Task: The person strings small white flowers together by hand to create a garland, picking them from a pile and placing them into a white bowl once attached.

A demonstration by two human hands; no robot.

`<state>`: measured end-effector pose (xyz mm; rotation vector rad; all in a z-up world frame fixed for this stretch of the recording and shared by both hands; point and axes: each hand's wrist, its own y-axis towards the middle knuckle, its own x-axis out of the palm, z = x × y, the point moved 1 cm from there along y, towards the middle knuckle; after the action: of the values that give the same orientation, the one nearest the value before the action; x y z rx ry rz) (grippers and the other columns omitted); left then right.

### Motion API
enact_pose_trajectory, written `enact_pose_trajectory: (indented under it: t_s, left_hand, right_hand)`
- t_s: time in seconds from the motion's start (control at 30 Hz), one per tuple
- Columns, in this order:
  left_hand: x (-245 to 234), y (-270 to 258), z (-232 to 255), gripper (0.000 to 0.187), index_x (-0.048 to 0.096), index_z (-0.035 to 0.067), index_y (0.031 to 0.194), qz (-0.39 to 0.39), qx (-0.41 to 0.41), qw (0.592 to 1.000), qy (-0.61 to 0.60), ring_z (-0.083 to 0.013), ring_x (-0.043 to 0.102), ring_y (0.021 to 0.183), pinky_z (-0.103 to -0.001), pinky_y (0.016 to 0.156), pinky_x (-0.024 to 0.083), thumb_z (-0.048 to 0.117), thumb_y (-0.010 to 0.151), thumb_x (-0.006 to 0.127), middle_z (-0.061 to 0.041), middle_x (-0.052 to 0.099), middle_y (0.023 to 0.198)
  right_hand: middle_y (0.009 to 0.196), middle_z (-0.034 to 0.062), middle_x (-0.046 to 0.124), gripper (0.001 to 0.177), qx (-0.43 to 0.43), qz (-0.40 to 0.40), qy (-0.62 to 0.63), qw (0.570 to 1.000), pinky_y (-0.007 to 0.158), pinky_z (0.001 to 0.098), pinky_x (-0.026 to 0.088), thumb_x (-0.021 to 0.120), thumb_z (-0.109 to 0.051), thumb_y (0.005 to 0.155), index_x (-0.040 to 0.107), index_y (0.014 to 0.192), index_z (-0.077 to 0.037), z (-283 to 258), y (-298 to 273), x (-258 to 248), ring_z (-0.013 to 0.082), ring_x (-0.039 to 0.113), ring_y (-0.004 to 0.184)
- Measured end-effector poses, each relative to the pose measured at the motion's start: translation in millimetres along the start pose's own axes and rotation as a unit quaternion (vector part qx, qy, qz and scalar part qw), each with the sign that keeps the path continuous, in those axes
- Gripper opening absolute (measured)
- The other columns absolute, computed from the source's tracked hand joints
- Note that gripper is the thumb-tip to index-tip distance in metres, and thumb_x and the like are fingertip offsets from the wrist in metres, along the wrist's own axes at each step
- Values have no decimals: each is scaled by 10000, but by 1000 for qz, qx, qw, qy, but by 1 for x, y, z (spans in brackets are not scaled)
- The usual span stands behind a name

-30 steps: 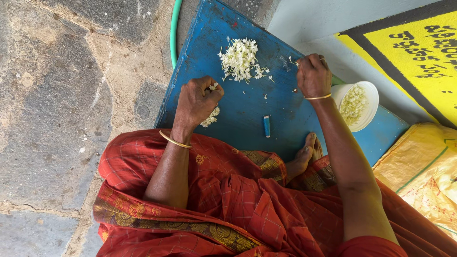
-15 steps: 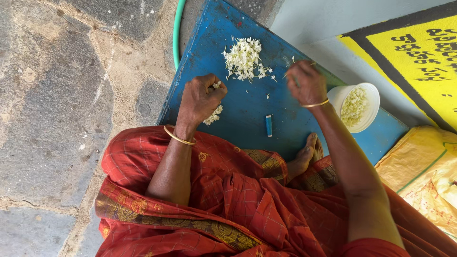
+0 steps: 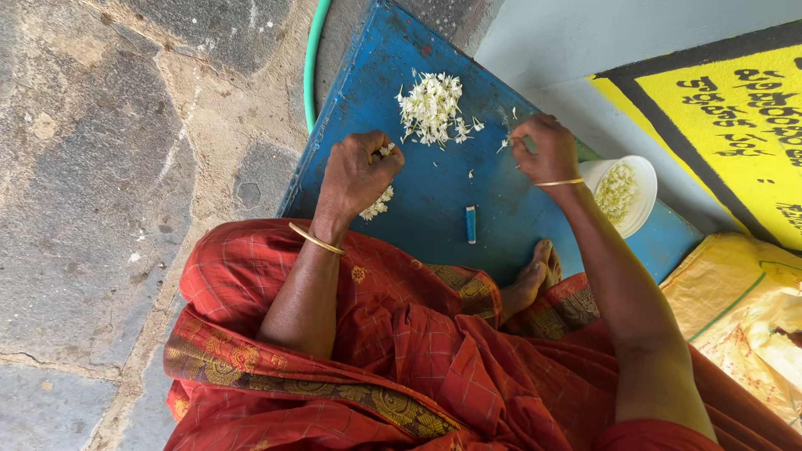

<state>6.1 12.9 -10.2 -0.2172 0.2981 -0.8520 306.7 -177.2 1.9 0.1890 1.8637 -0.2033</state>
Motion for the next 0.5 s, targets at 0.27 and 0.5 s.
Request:
enact_pose_trajectory:
  t_s: [0.27,0.5]
  left_hand:
    - [0,1,0,145,759,22,876,7,6,1000,12,-116,614,497,-305,454,453,136,825,686,-82,694,622]
    - [2,3,-4,126,754,21,872,-2,-2,1000,11,-83,596,477,-279,425,441,125,842,690,-64,687,610]
  right_hand:
    - [1109,102,652,105,-93,10,-99,991,866,420,539,720,-32,874,655,953,-59,-18,-12,-8,309,653,974]
    - [1043,58,623,137,-144,-23,-151,978,875,396,535,750,-40,845,662,946,-67,-21,-9,-2,270,653,962]
